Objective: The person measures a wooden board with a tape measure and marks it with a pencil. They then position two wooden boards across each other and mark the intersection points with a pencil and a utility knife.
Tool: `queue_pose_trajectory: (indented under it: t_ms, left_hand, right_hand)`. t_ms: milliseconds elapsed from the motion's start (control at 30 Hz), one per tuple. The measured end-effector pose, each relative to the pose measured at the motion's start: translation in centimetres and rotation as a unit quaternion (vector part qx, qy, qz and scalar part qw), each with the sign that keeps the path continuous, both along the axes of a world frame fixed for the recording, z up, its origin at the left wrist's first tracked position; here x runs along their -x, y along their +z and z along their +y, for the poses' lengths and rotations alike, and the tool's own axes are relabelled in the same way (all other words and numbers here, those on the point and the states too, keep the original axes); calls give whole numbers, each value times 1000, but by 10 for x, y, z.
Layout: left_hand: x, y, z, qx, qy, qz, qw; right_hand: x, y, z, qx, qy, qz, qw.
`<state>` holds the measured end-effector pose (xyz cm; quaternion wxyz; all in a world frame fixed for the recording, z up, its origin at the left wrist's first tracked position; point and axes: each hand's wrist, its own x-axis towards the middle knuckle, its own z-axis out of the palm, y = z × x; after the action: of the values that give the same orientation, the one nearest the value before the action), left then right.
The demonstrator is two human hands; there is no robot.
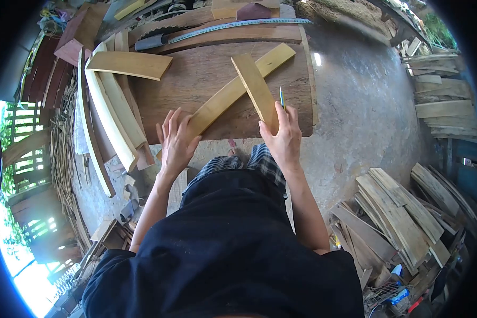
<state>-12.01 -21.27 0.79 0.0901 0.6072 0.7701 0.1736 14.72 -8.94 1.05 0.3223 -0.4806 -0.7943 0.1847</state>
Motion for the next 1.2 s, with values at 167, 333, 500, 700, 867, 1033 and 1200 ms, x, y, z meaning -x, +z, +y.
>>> queue_pose_trajectory:
  t_ms: [167,333,500,700,867,1033,1200]
  left_hand:
    - [0,13,3,37,0,8,999]
    - [-19,13,53,-23,-75,-27,997]
    - [-29,4,88,8,-92,-14,996]
    - [-28,-1,107,13,-80,6,997]
    - [-27,-5,118,18,-75,20,997]
    - [-30,-1,122,8,-65,-54,996]
    - [-32,2,125,4,-61,-66,996]
  right_hand:
    - [5,1,-6,23,47,-6,999]
    - [19,1,-11,-8,113,-24,993]
    - [19,-3,-9,12,107,-35,994]
    - [18,6,-8,38,101,-42,993]
    - [17,7,-6,51,108,-32,992]
    - [17,9,-4,55,110,-34,992]
    - [17,10,0,36,110,-31,993]
